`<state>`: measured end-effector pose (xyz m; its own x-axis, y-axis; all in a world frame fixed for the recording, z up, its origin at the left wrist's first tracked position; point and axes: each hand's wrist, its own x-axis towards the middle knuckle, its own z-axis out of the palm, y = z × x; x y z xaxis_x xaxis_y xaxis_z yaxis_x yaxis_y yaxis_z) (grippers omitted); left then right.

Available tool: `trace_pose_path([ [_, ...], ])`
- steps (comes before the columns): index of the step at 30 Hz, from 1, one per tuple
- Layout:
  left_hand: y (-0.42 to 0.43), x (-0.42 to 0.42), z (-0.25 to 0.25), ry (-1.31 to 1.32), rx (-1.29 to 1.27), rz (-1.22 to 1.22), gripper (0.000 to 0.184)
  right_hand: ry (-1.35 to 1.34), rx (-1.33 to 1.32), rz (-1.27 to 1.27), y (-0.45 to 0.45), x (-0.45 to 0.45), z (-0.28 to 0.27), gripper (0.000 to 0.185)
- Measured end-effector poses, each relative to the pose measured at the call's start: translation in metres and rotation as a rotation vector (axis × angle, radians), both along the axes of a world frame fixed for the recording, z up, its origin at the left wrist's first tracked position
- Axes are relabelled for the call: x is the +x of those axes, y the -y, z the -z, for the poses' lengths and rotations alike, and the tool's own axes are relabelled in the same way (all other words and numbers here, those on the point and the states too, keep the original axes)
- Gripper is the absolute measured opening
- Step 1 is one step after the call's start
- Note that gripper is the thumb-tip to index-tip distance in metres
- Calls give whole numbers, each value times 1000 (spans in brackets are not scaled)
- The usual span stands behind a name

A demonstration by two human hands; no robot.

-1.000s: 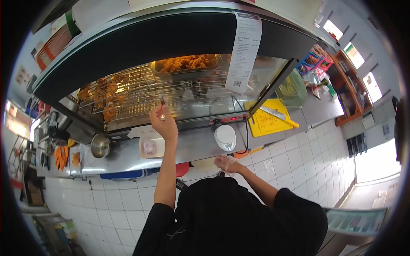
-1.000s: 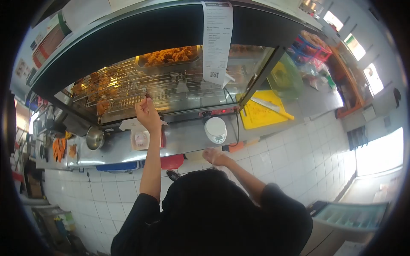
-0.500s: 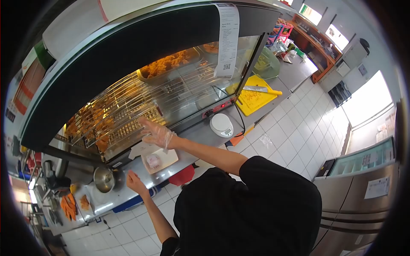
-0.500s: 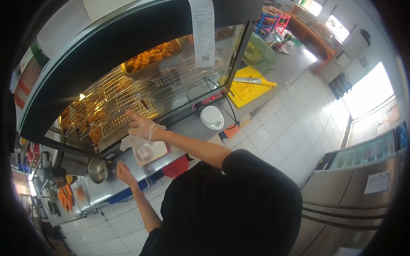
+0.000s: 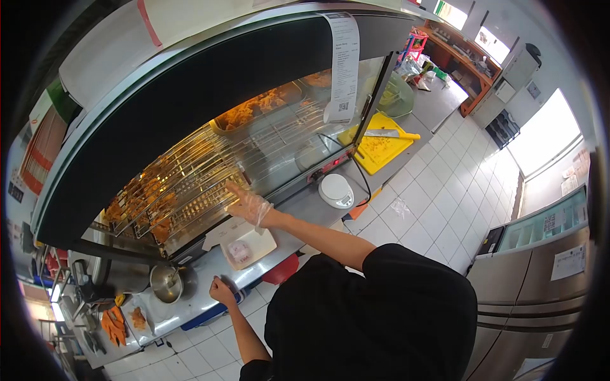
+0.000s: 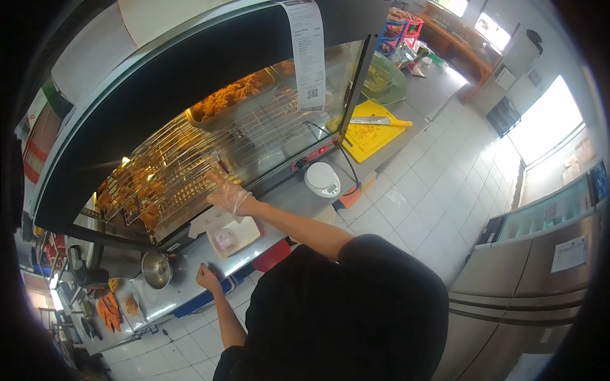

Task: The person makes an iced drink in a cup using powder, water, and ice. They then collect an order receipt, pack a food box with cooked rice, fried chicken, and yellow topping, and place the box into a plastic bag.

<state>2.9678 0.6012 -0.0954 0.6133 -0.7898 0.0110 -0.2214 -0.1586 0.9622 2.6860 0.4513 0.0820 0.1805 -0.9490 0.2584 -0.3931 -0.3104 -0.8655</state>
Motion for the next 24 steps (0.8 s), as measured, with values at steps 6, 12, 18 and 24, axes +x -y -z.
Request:
trace_pose_path([
  [6, 12, 20, 59, 160, 17, -33, 53, 144, 143, -139, 3, -16, 17, 60],
  [12, 8, 3, 23, 68, 75, -205, 68, -123, -167, -15, -9, 8, 0, 40],
  [18, 6, -11, 11, 334, 40, -258, 57, -317, -598, -411, -6, 64, -42, 27],
  [24, 9, -14, 24, 392, -69, -314, 47, -325, -651, -420, 18, 142, -66, 24],
])
